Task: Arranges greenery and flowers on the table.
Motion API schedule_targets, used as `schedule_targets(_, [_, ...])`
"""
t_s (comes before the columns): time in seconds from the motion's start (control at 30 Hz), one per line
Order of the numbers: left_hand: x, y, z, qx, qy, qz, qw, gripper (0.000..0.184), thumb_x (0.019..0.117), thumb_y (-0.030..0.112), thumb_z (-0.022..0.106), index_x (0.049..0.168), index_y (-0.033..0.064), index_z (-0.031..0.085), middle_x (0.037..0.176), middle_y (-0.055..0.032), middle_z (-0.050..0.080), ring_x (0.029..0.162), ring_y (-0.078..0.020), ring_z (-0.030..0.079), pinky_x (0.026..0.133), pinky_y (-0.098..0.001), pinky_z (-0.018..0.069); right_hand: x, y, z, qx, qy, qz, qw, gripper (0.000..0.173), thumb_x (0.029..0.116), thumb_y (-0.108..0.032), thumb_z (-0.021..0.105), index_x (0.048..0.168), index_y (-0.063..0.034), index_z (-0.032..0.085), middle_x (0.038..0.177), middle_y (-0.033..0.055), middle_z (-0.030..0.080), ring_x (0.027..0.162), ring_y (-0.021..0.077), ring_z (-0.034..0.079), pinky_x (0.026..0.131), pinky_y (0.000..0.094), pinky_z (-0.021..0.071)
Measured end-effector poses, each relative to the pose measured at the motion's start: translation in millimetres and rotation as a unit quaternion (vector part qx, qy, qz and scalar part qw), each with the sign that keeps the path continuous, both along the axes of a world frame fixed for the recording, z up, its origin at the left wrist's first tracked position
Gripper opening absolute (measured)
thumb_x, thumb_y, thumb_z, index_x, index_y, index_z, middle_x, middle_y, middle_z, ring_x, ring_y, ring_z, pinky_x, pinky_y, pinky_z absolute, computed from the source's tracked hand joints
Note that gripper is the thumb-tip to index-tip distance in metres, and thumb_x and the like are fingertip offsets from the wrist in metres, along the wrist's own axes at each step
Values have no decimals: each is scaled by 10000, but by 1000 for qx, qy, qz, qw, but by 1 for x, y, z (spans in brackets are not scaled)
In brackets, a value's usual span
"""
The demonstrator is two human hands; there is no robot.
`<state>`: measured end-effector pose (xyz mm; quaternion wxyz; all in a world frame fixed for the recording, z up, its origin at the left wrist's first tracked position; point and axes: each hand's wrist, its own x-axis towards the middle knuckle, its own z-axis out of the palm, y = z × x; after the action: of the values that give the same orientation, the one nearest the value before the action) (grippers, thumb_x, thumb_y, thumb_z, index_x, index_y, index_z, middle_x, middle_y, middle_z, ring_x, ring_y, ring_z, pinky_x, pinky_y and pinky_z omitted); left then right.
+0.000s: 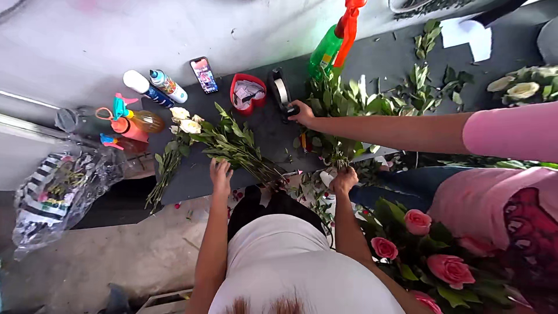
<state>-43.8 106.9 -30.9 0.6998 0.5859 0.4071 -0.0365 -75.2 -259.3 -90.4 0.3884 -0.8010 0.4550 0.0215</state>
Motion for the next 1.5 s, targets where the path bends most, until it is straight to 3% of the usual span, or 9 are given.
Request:
schedule_targets(0.13, [12,-30,-5,-36,5,-153,987,559,1089,212,487,1598,143,265,1538,-153,452,1306,-279,533,1034,-458,468,-39,10,2,45,-7,-26,999,304,1041,-54,514,1270,101,641,1226,304,658,1165,394,625,1050,506,451])
schedule_targets(0.27, [21,-61,-13,-73,1,-369,926,518,1087,244,491,1561,87,355,1496,-161,509,1272,-275,571,1031,-446,483,-98,23,-4,86,-41,-26,995,293,1037,-13,501,1261,135,620,1058,268,687,870,273,654,822,408,538])
schedule_targets(0.53, [34,-121,-38,-166,18,-580,797,705,1054,203,552,1603,-19,169,1566,-245,398,1409,-307,451,1158,-421,393,-181,61,11,88,-28,21,995,313,1036,-23,528,1287,141,619,1104,289,712,989,337,703,973,462,522])
schedule_targets(0.63, [39,-128,-34,-154,-1,-611,777,642,1028,150,593,1557,-19,272,1503,-229,458,1333,-261,509,1118,-396,434,-182,74,12,72,-66,48,994,303,1024,-5,540,1268,151,628,1129,307,705,1007,352,716,988,452,537])
schedule_targets(0.8, [42,-120,-10,-220,-86,-560,794,749,778,293,814,1366,10,446,1172,-30,646,1025,-62,627,927,-275,538,-155,86,23,24,-86,142,986,276,1012,13,524,1208,143,670,1119,305,707,999,397,710,976,489,536])
schedule_targets(0.9, [47,-117,5,-198,-76,-498,841,463,940,18,644,1371,-41,486,1247,-122,625,1093,-130,603,976,-328,507,-135,85,24,-4,-104,193,976,291,1000,54,493,1210,130,679,1126,318,699,1032,431,700,985,518,528])
schedule_targets(1.07, [56,-119,6,-178,-88,-302,932,438,1038,186,583,1419,11,457,1249,-172,638,1117,-225,641,965,-421,544,-94,81,34,8,-83,271,959,297,987,-6,582,1248,98,676,1242,323,653,1165,453,643,1049,538,488])
schedule_targets(1.3, [46,-108,51,-132,-158,-221,953,431,1044,194,584,1409,-7,471,1323,-145,590,1202,-160,574,1043,-371,486,-13,103,101,3,-201,408,891,942,736,-291,853,1519,18,431,1557,278,405,1420,467,411,1138,637,358])
schedule_targets(1.5, [30,-104,75,-126,-170,-161,964,455,1058,269,570,1442,54,453,1340,-131,590,1195,-198,579,1028,-434,484,32,136,127,-23,-66,458,886,449,882,-166,803,1192,125,655,1242,325,640,1113,512,638,952,688,476])
